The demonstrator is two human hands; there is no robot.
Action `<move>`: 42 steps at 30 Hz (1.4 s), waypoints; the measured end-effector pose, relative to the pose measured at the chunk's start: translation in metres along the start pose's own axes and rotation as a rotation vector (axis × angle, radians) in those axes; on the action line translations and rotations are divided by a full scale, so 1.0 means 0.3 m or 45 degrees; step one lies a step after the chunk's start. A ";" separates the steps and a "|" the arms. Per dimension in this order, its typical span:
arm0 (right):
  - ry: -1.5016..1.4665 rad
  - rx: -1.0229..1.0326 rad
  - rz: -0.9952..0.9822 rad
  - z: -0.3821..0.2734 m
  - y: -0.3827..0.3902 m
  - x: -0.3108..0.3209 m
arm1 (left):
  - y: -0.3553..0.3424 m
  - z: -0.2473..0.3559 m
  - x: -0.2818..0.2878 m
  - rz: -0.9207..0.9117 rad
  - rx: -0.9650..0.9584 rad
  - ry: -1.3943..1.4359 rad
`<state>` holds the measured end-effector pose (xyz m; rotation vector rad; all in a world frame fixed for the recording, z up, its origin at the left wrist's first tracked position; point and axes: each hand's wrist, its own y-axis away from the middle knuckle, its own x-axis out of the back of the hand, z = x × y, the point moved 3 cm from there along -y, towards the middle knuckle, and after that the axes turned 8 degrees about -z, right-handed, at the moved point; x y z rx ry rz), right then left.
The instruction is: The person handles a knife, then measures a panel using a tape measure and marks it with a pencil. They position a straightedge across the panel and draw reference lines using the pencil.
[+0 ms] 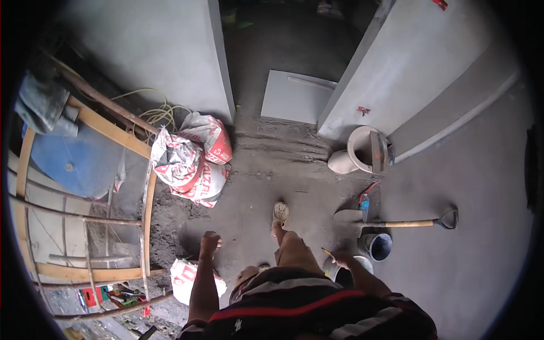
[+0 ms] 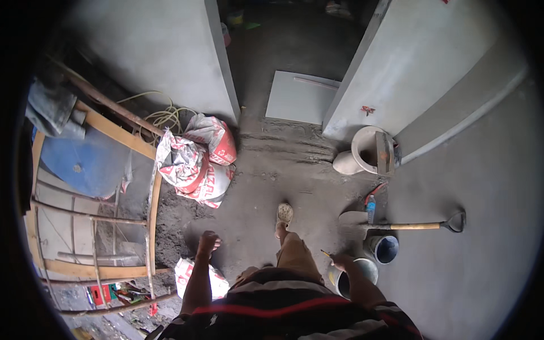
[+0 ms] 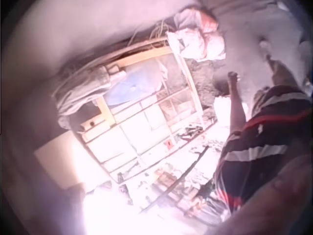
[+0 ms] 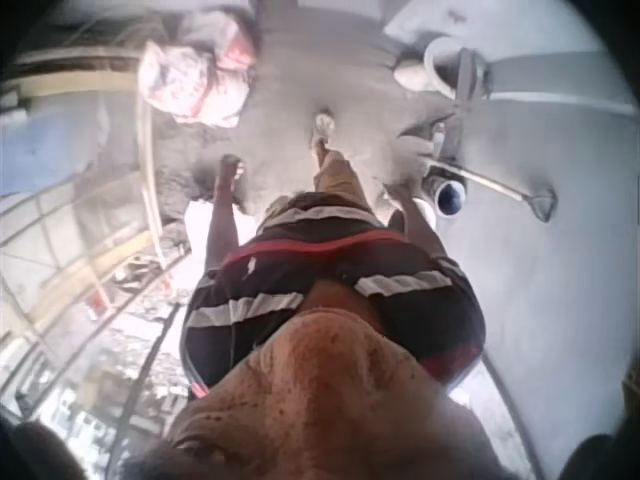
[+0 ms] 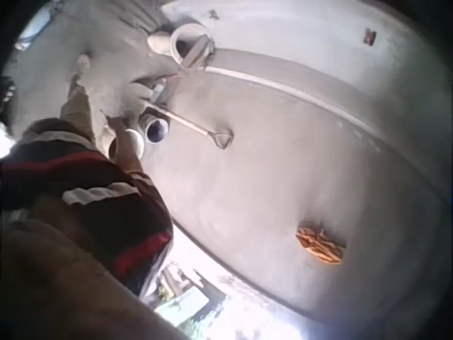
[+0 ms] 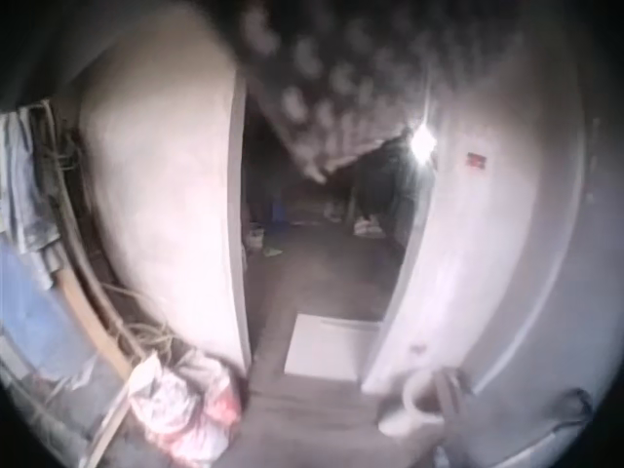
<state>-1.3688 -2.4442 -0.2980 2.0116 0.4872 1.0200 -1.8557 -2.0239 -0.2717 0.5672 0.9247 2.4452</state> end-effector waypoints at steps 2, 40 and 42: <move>0.081 -0.020 -0.039 0.202 -0.128 0.091 | -0.115 0.052 -0.101 0.010 -0.045 -0.119; -0.117 0.198 0.404 -0.018 -1.204 2.913 | -2.398 2.720 0.107 -0.033 -0.242 -0.479; -0.272 0.192 0.404 0.007 -1.211 3.020 | -2.403 2.709 0.135 -0.038 -0.441 -1.303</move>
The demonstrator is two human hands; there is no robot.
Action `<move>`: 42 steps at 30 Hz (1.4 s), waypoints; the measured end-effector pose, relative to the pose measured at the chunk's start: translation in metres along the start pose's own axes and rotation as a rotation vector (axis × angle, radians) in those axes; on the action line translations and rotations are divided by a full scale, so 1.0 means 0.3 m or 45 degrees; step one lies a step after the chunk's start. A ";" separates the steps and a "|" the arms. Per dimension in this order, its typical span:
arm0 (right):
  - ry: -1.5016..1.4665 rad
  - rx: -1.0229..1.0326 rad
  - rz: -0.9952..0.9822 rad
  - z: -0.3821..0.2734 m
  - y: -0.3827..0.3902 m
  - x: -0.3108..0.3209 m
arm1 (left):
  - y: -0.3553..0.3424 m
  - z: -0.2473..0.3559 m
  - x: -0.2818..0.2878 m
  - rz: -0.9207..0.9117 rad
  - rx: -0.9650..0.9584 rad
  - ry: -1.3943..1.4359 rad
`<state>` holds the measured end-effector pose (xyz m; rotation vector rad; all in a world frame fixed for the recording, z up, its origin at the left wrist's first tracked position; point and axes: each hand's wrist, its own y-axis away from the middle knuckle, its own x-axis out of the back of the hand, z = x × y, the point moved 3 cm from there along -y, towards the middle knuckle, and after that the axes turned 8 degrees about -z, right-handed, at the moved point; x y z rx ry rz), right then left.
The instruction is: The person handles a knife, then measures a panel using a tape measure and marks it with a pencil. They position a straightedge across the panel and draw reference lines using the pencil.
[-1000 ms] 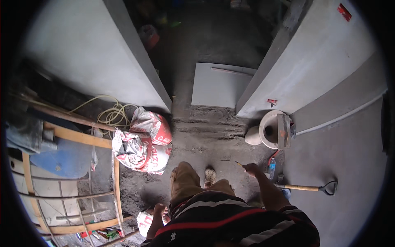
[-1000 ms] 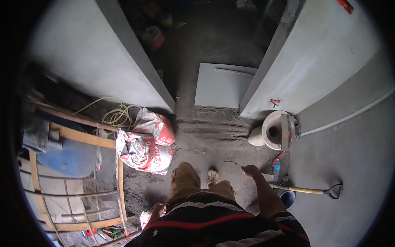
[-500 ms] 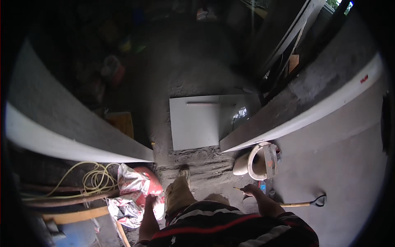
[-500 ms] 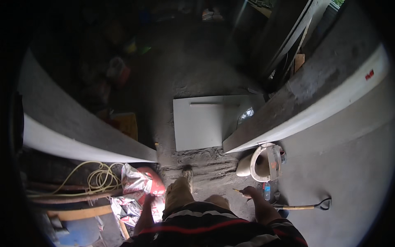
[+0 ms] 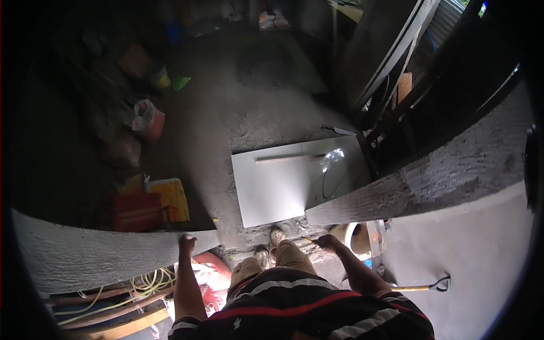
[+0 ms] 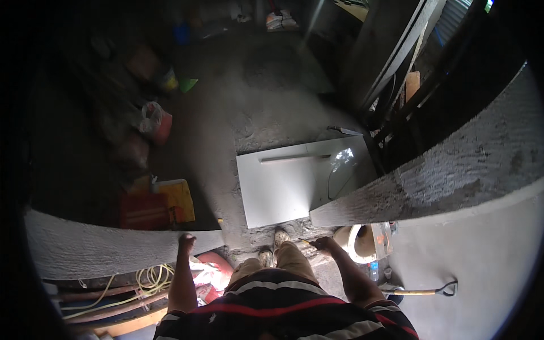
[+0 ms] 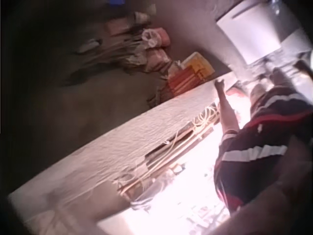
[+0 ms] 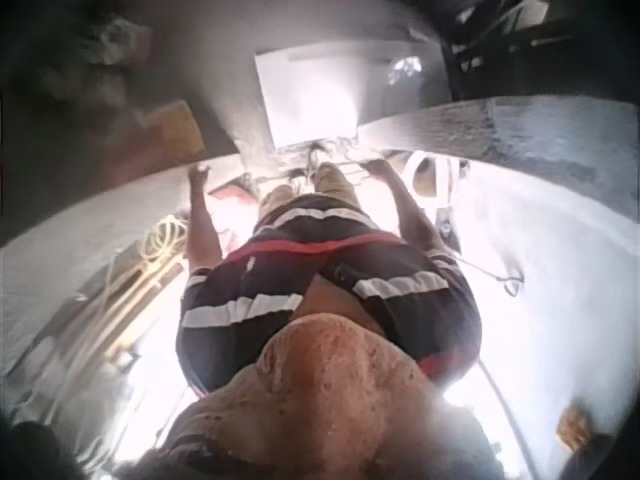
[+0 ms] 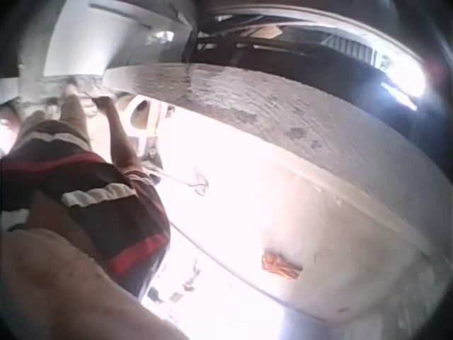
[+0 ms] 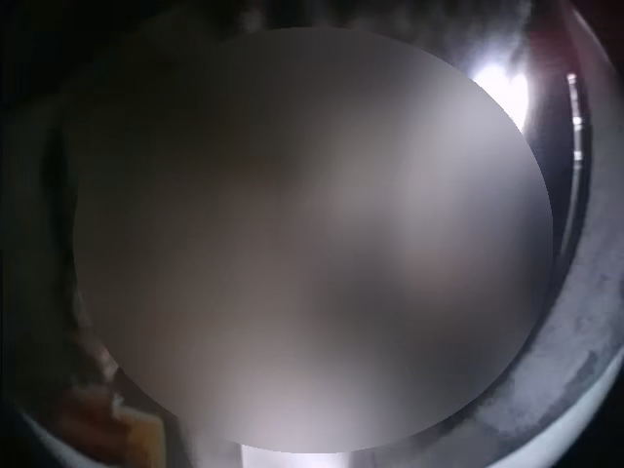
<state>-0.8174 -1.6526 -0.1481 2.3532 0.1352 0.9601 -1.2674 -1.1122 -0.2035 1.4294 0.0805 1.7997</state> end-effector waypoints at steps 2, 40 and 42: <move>-0.031 -0.093 0.016 0.078 0.002 0.040 | 0.028 0.053 -0.075 0.159 0.429 0.547; -0.236 -0.267 -0.192 -0.841 -2.092 1.642 | -1.626 -0.223 1.074 -0.311 0.633 1.640; -0.239 -0.168 -0.122 -0.926 -2.209 1.784 | -1.697 -0.239 1.228 -0.171 0.608 1.623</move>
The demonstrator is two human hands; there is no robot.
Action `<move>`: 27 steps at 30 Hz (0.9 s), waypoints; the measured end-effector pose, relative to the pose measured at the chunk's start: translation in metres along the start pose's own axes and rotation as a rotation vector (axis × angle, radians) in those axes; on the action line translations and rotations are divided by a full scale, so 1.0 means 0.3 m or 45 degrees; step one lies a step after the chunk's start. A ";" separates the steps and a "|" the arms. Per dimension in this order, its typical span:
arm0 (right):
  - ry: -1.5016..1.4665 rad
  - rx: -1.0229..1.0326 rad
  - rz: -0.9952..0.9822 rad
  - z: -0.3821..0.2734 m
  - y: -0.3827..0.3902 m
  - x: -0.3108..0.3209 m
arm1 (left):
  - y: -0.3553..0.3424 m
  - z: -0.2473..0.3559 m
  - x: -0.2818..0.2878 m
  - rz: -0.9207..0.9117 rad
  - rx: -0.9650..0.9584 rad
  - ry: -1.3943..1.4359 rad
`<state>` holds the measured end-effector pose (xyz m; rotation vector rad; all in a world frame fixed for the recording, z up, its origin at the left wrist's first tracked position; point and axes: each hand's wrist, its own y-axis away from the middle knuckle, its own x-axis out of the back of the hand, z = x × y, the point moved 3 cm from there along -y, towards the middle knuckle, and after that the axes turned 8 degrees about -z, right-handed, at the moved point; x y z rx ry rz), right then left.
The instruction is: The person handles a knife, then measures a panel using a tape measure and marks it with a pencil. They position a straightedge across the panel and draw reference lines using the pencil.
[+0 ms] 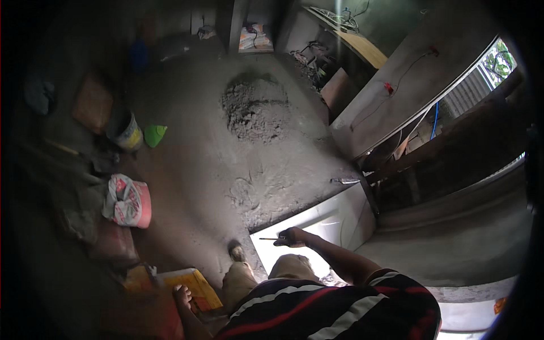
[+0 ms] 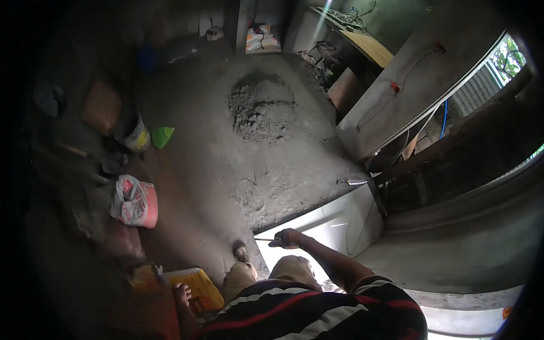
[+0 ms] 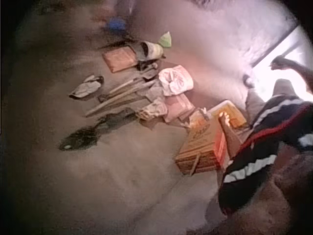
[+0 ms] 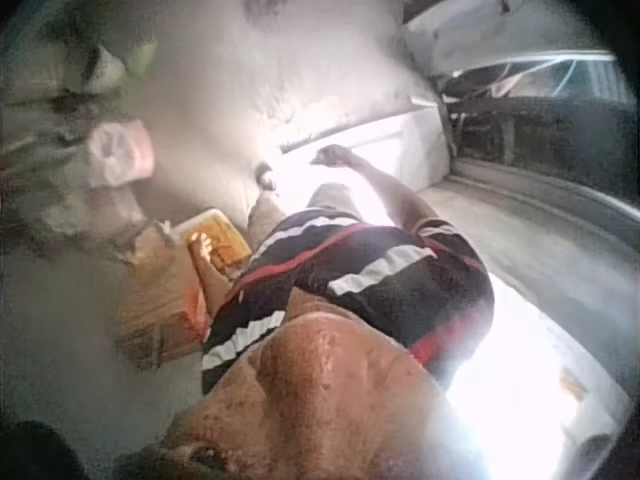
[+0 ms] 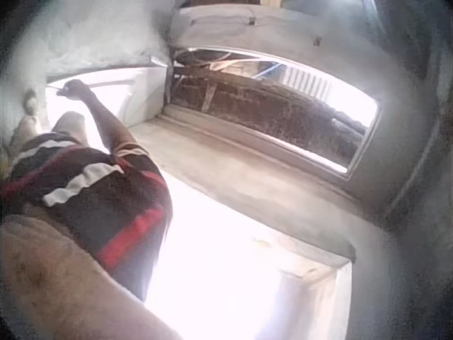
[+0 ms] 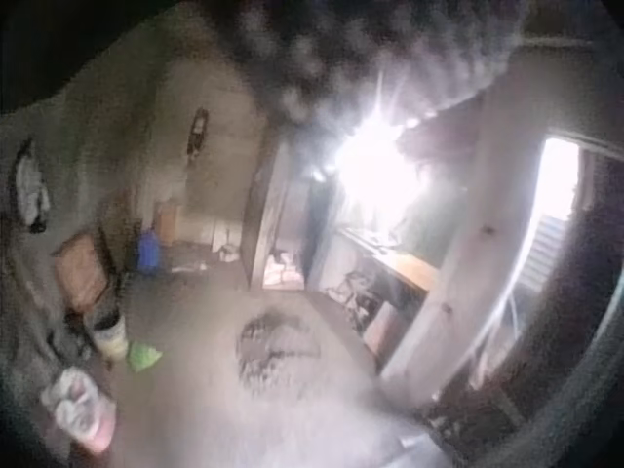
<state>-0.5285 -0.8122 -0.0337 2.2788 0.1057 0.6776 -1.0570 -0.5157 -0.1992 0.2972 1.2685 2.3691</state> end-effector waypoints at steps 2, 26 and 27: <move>0.025 0.103 0.075 0.004 -0.100 0.083 | -0.045 0.180 -0.036 0.114 -0.046 0.128; 0.249 0.047 0.058 -0.233 -1.488 1.436 | -0.766 1.459 -0.469 0.037 0.300 -0.159; 0.249 0.054 0.076 -0.255 -1.533 1.519 | -0.811 1.530 -0.494 0.042 0.289 -0.197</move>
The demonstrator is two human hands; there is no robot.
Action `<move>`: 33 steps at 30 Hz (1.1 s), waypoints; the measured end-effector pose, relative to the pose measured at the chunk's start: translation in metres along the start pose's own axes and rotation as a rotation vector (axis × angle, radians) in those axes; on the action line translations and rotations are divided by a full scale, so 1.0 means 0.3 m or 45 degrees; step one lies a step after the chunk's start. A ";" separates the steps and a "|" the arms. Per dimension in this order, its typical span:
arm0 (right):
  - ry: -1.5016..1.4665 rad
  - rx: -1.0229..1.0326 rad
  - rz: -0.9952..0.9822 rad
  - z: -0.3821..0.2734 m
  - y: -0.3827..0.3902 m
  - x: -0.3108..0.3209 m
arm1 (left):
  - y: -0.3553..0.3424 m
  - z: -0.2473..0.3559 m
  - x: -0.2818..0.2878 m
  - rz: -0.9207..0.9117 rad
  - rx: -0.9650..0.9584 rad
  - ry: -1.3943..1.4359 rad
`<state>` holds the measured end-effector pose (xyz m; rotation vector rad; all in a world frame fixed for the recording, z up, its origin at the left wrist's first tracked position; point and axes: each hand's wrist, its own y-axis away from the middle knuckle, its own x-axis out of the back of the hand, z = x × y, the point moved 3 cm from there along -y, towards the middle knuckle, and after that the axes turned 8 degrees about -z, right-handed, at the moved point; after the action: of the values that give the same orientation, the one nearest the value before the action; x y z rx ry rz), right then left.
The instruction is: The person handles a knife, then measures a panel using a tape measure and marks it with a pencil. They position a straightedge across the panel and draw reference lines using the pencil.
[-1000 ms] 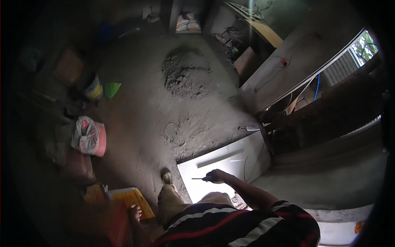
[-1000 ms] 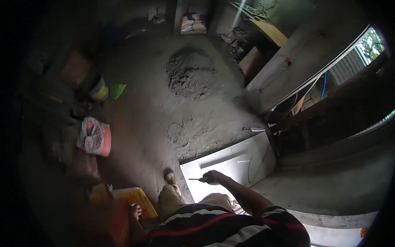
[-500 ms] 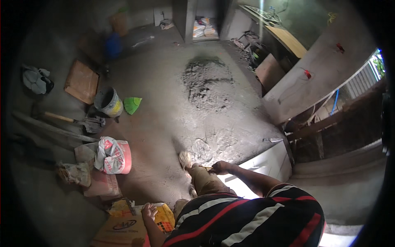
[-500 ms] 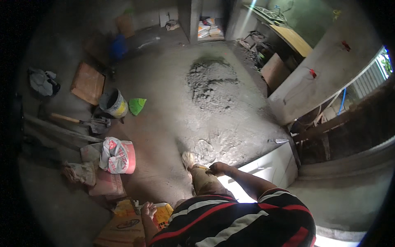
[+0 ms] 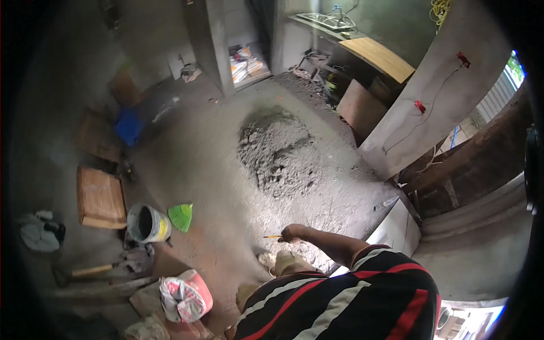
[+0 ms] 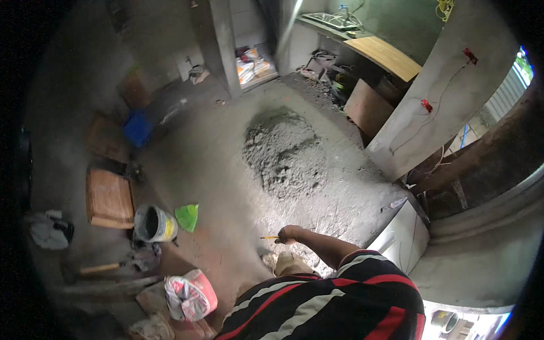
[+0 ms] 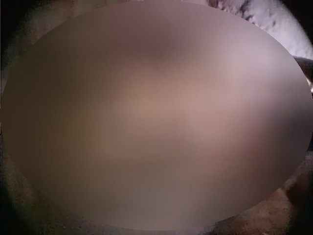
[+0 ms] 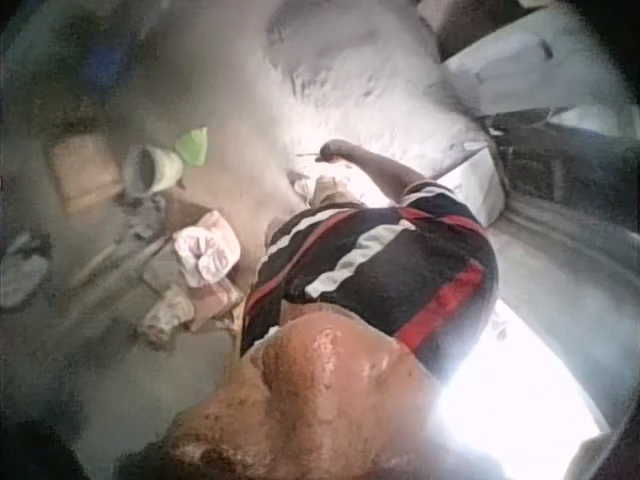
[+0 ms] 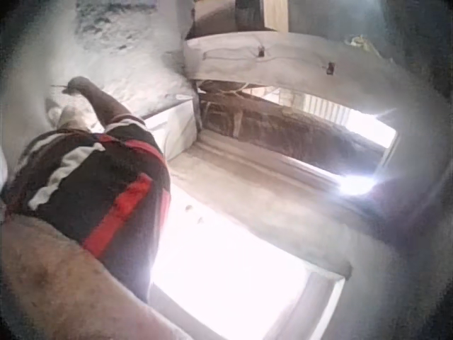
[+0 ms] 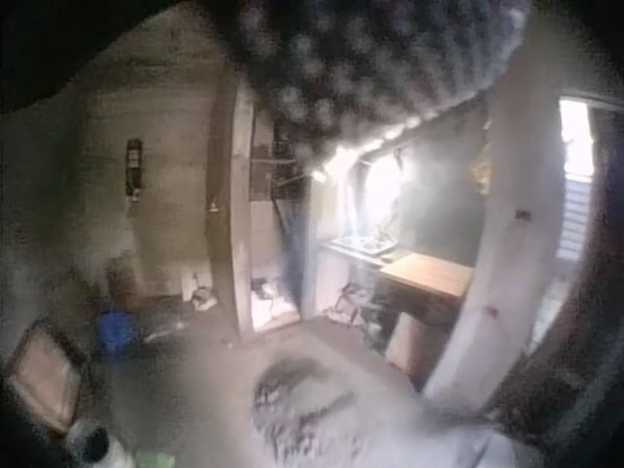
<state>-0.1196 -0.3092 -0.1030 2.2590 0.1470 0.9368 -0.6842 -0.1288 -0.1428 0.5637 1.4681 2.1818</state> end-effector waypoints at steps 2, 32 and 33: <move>-0.057 -0.083 0.061 0.061 -0.044 0.138 | -0.084 0.233 -0.091 -0.048 0.014 -0.134; -0.567 -0.795 0.024 0.748 -0.948 1.347 | -1.145 3.353 -1.182 -0.039 -0.397 -1.079; -0.516 -0.743 -0.029 0.775 -0.999 1.418 | -1.162 3.374 -1.191 -0.174 -0.426 -1.071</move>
<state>0.3908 -0.0622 -0.1612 1.8395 -0.2511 0.4153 0.2235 0.5420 -0.1433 1.0466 0.6571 1.6848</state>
